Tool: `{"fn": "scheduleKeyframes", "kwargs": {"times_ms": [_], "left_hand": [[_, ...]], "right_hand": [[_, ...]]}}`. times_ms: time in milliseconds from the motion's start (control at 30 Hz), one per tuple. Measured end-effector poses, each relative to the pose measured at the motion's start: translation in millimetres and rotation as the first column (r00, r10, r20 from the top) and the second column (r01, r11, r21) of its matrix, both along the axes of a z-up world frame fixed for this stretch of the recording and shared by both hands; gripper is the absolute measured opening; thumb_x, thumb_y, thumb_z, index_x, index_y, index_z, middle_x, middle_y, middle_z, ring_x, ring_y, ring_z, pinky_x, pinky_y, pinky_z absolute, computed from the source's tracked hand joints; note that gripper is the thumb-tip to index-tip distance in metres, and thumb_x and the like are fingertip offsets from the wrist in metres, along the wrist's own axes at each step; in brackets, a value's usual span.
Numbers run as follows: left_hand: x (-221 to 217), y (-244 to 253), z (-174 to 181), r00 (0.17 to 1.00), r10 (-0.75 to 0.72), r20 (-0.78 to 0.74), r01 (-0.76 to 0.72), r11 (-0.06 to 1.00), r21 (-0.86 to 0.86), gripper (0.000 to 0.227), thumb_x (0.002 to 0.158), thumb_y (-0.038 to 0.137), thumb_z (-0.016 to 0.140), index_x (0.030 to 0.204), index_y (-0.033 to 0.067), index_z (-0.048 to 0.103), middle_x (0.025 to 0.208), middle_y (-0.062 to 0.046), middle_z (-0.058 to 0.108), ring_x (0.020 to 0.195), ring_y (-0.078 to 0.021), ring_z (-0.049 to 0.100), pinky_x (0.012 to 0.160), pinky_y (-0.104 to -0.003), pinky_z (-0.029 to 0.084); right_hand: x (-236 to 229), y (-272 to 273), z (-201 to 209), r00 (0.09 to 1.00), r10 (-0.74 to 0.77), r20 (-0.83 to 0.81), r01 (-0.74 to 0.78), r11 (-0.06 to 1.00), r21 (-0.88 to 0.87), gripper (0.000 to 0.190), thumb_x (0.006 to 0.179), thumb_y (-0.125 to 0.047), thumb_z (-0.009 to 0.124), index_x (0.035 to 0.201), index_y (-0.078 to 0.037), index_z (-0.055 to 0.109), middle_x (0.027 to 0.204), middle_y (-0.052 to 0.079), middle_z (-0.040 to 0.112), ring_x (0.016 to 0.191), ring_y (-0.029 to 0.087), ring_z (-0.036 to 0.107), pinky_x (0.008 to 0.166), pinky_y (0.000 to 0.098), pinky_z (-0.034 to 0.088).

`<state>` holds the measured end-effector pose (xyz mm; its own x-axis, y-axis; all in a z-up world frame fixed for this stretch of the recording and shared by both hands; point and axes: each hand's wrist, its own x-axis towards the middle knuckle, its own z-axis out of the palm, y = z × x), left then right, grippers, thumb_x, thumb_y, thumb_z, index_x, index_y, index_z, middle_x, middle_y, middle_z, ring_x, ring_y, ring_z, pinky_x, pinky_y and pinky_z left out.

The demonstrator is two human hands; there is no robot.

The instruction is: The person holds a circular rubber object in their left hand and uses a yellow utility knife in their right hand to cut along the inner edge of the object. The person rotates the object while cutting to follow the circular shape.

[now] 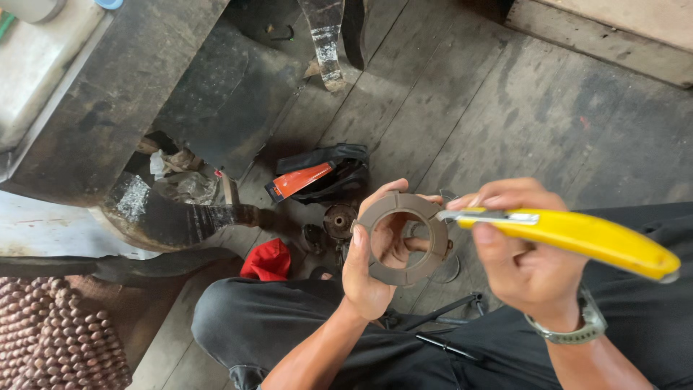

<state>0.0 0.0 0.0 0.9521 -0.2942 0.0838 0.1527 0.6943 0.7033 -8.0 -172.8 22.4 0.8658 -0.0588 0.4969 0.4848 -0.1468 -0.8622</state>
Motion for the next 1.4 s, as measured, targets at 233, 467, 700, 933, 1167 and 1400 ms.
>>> {"fn": "scheduleKeyframes", "kwargs": {"times_ms": [233,467,700,933,1167,1400], "left_hand": [[-0.2,0.3,1.0,1.0,-0.003,-0.015,0.003,1.0,0.029,0.072,0.101,0.055,0.042,0.148,0.0006,0.037,0.135,-0.035,0.055,0.109,-0.0372,0.062,0.08,-0.044,0.06],[0.6,-0.2,-1.3,0.999,-0.011,-0.03,0.012,0.999,0.05,0.072,0.101,0.057,0.038,0.147,0.0014,0.04,0.135,-0.034,0.055,0.116,-0.0356,0.059,0.077,-0.04,0.061],[-0.2,0.1,-4.9,0.997,-0.03,-0.066,0.032,0.999,0.015,0.074,0.1,0.059,0.039,0.146,0.0009,0.041,0.135,-0.034,0.056,0.113,-0.0324,0.062,0.076,-0.036,0.061],[-0.4,0.5,0.0,0.996,-0.024,-0.089,0.026,0.999,0.022,0.076,0.1,0.06,0.036,0.145,0.0006,0.042,0.134,-0.034,0.057,0.115,-0.0324,0.061,0.075,-0.033,0.059],[-1.2,-5.6,3.7,0.996,-0.011,-0.092,0.007,0.999,-0.045,0.082,0.095,0.07,0.028,0.152,0.0109,0.035,0.145,-0.025,0.049,0.118,-0.0309,0.056,0.077,-0.044,0.058],[-7.1,-6.5,-3.2,0.992,-0.124,-0.013,0.118,0.966,-0.23,0.054,0.107,0.051,0.041,0.154,0.0261,0.033,0.162,-0.033,0.033,0.126,-0.0337,0.054,0.096,-0.035,0.051]], "right_hand": [[0.3,1.7,1.4,0.999,-0.048,-0.005,0.047,0.999,-0.019,0.015,0.104,-0.011,0.056,0.114,-0.004,0.048,0.106,0.017,0.055,0.093,0.035,0.08,0.091,0.0419,0.069],[-0.3,2.1,-1.3,1.0,-0.005,0.023,0.006,0.999,-0.031,0.017,0.102,-0.011,0.057,0.116,-0.007,0.048,0.106,0.016,0.057,0.095,0.031,0.078,0.096,0.0439,0.071],[-3.7,2.6,-6.1,1.0,-0.017,0.01,0.017,1.0,-0.009,0.018,0.1,-0.009,0.058,0.115,-0.007,0.049,0.108,0.017,0.055,0.094,0.033,0.078,0.096,0.0447,0.071],[-4.8,2.3,-8.7,0.999,-0.033,0.024,0.033,0.999,-0.002,0.019,0.101,-0.011,0.058,0.115,-0.009,0.047,0.107,0.017,0.053,0.09,0.034,0.079,0.094,0.0458,0.071],[-6.3,2.6,-14.2,0.987,-0.093,0.133,0.096,0.995,-0.017,0.019,0.101,-0.017,0.059,0.115,-0.007,0.051,0.109,0.018,0.059,0.096,0.033,0.077,0.095,0.042,0.07],[-8.8,1.5,-7.0,0.97,-0.123,0.212,0.172,0.958,-0.229,0.025,0.097,-0.011,0.067,0.114,0.0,0.054,0.109,0.026,0.064,0.097,0.033,0.074,0.088,0.036,0.068]]}}
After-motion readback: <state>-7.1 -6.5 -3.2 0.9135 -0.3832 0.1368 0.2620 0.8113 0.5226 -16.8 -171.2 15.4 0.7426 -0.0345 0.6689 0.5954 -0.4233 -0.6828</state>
